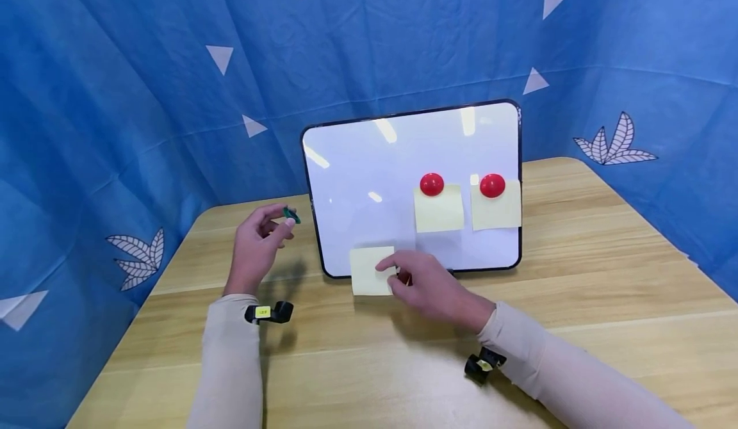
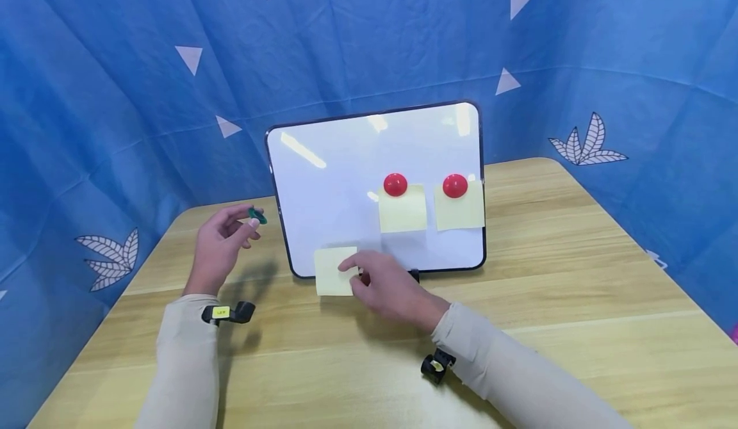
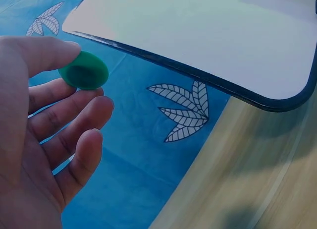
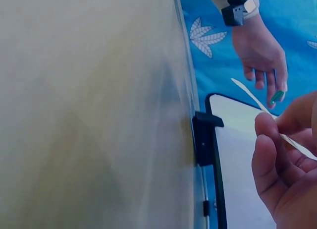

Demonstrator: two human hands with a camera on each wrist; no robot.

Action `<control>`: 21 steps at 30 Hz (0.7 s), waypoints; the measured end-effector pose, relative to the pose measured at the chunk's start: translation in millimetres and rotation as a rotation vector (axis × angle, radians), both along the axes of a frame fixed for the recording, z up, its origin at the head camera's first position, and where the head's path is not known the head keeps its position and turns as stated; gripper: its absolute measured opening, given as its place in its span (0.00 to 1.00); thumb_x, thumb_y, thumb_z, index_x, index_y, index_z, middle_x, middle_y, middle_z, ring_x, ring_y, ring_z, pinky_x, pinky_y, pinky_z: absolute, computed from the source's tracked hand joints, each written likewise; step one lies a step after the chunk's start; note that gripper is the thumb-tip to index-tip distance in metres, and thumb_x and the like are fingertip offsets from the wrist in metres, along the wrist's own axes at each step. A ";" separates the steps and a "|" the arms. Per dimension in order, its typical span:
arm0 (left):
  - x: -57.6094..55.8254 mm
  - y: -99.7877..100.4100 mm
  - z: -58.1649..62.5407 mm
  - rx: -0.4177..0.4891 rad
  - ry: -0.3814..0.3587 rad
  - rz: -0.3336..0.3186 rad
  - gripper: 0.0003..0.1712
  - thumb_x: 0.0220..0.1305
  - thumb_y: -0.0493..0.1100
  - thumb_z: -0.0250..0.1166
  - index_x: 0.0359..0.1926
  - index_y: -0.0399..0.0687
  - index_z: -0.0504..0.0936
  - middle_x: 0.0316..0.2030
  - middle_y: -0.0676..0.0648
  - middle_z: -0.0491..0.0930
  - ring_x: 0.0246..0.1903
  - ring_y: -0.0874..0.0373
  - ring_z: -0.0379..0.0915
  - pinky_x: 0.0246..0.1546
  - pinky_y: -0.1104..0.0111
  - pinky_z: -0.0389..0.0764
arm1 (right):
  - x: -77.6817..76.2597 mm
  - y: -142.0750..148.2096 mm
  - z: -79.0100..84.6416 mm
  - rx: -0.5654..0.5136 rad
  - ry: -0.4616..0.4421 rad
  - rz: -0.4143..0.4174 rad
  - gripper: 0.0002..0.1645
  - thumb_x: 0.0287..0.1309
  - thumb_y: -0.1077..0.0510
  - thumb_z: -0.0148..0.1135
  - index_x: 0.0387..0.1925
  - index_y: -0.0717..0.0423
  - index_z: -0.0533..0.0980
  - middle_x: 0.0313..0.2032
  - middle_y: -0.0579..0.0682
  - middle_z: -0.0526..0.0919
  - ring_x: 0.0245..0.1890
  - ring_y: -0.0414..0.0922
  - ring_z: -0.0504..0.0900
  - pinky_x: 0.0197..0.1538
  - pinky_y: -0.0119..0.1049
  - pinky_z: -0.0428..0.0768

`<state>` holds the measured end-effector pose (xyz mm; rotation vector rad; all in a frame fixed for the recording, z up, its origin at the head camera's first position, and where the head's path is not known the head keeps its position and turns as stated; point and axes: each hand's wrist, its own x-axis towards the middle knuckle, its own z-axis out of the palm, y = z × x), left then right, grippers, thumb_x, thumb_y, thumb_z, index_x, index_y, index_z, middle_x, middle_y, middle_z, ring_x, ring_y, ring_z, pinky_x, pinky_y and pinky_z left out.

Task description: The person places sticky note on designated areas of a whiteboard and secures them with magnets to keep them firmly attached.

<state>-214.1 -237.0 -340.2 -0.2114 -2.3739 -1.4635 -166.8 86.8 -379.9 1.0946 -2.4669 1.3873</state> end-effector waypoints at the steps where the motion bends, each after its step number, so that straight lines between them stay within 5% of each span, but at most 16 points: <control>1: -0.3 0.8 0.1 -0.004 -0.001 -0.006 0.26 0.67 0.57 0.66 0.60 0.50 0.79 0.51 0.48 0.80 0.37 0.53 0.80 0.35 0.68 0.81 | -0.7 1.1 0.9 -0.001 -0.002 -0.006 0.17 0.60 0.71 0.60 0.50 0.57 0.81 0.27 0.42 0.75 0.25 0.38 0.72 0.30 0.32 0.77; 21: 0.7 19.9 3.3 -0.041 -0.017 -0.031 0.28 0.65 0.62 0.66 0.60 0.53 0.80 0.49 0.49 0.81 0.37 0.52 0.80 0.38 0.58 0.82 | -10.0 11.6 14.4 0.010 0.012 -0.086 0.13 0.63 0.65 0.62 0.48 0.54 0.83 0.27 0.40 0.78 0.26 0.37 0.76 0.32 0.33 0.79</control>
